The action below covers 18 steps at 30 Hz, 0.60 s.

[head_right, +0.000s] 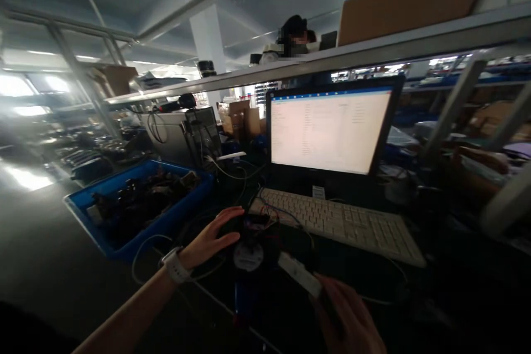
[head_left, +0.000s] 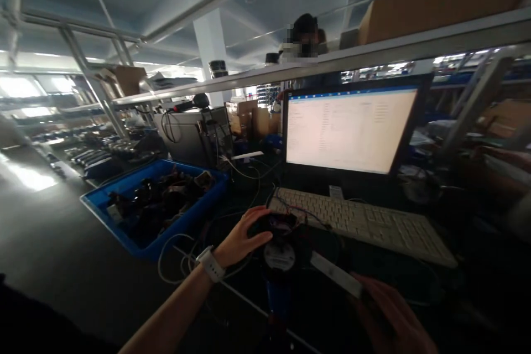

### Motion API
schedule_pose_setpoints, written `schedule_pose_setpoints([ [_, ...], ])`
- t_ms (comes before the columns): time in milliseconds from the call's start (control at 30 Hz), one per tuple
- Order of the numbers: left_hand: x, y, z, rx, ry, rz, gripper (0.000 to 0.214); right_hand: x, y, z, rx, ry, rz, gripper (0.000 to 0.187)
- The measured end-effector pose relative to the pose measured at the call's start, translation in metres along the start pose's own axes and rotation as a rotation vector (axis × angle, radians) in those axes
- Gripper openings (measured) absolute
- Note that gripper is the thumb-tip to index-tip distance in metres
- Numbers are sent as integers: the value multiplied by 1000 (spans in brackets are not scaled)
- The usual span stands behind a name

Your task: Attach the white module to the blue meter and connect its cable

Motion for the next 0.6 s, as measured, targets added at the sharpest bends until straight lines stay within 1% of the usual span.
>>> schedule_pose_setpoints([
  [33, 1, 3, 1, 19, 14, -10, 63, -11, -13, -11, 34, -56, 71, 31],
  [100, -2, 9, 3, 22, 45, -2, 84, -34, -33, -32, 75, -133, 135, 30],
  [200, -16, 14, 10, -30, 101, 58, 105, -65, -47, -63, 95, -271, 105, 30],
  [333, -42, 8, 23, -114, 216, 156, 120, -96, -49, -93, 63, -418, 12, 30],
  [400, -53, 0, 26, -109, 270, 212, 118, -106, -46, -104, -12, -480, -44, 30],
  [467, -61, -7, 25, -68, 322, 243, 111, -116, -40, -111, -131, -484, -122, 30],
  [533, -66, -8, 26, 15, 373, 229, 103, -124, -31, -114, -300, -417, -217, 29],
  [600, -67, -5, 30, 133, 425, 194, 88, -129, -17, -116, -477, -336, -330, 28],
])
Point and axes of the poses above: each hand's wrist, its own x-axis away from the middle knuckle, its own y-axis out of the palm, z = x × y, the point moved 8 cm from there along -x, towards the middle knuckle, and after that the axes turned 8 degrees about y, right-handed, at the moved point
